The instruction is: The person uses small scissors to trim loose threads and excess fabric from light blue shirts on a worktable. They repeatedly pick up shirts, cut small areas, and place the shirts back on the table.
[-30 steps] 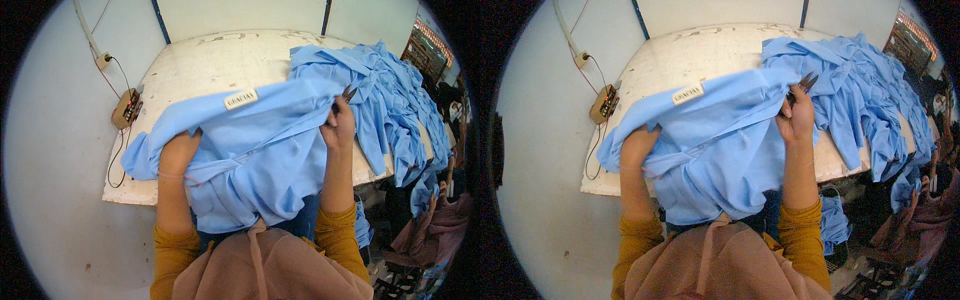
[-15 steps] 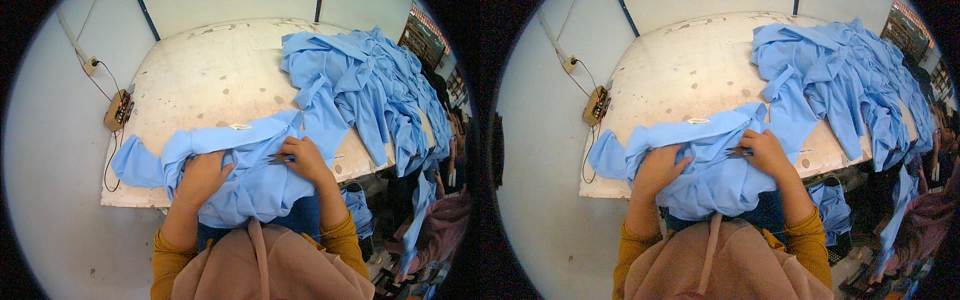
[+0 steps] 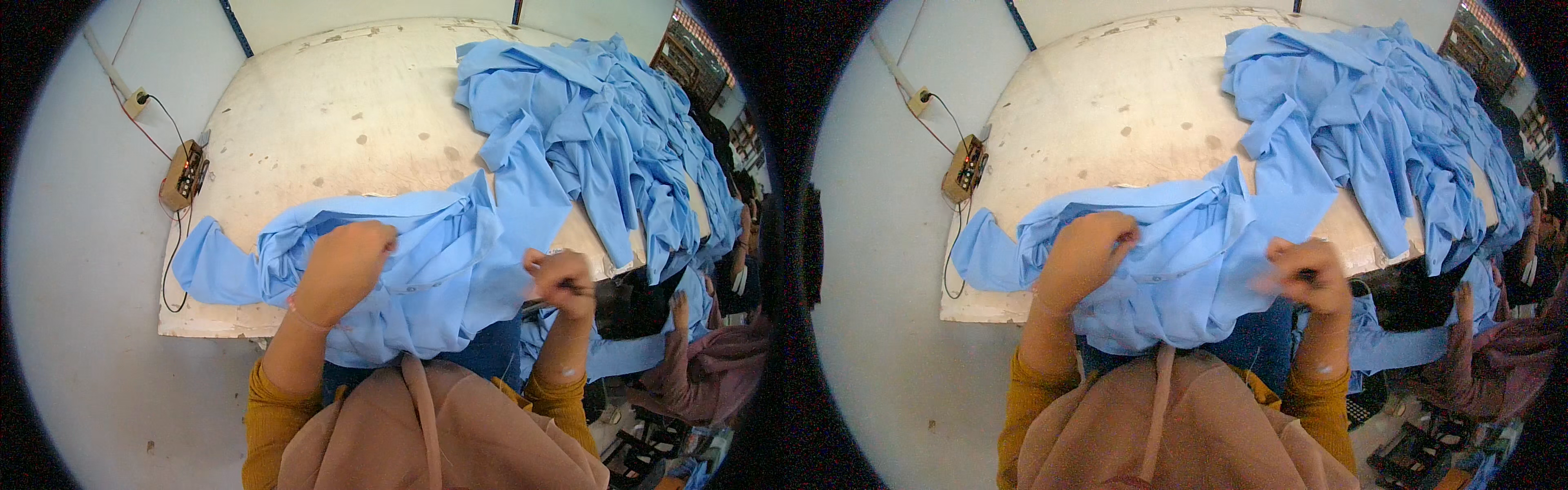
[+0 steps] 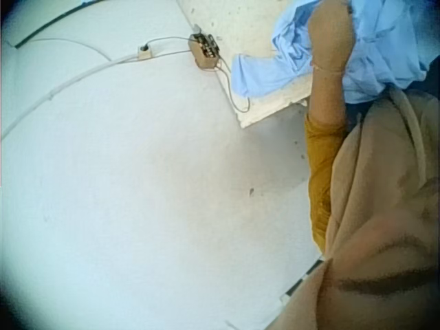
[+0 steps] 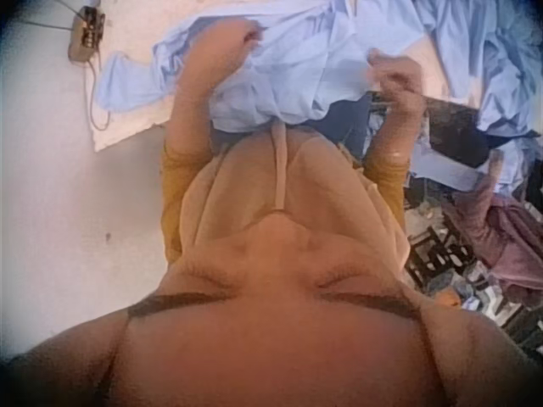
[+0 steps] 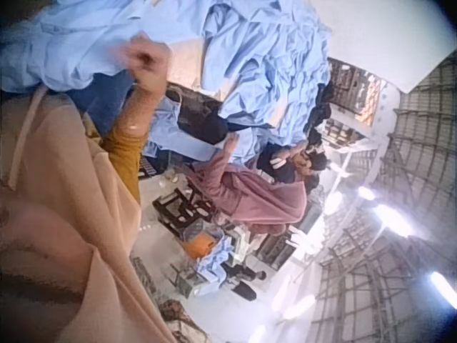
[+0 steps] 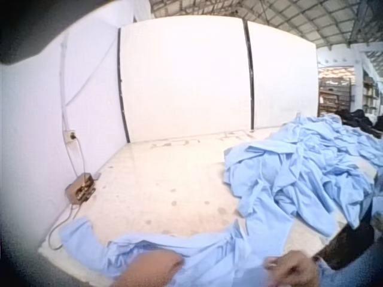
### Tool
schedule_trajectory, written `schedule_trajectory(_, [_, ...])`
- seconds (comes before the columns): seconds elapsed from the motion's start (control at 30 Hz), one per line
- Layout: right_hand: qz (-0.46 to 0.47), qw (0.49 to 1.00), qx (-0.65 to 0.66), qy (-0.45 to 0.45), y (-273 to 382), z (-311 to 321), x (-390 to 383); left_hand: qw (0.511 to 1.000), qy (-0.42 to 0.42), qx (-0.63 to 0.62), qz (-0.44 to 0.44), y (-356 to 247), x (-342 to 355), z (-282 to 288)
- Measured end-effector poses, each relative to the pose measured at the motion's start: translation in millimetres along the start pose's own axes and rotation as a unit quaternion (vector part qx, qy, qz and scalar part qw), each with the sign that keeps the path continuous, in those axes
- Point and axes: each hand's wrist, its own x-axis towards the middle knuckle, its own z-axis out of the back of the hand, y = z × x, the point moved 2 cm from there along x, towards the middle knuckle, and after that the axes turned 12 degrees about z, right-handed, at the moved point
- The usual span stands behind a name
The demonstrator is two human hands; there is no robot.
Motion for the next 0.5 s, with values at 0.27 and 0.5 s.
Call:
schedule_trajectory(0.27, [-0.209,0.891,-0.310,0.257,-52.9,-67.2,6.7,0.990,0.073,-0.119,-0.020,3.6,31.9,-56.4])
schedule_trajectory(0.5, [-0.087,0.944,-0.267,0.171,-22.6,-58.5,24.8,0.972,-0.078,-0.223,0.017,21.1,11.3,-21.6])
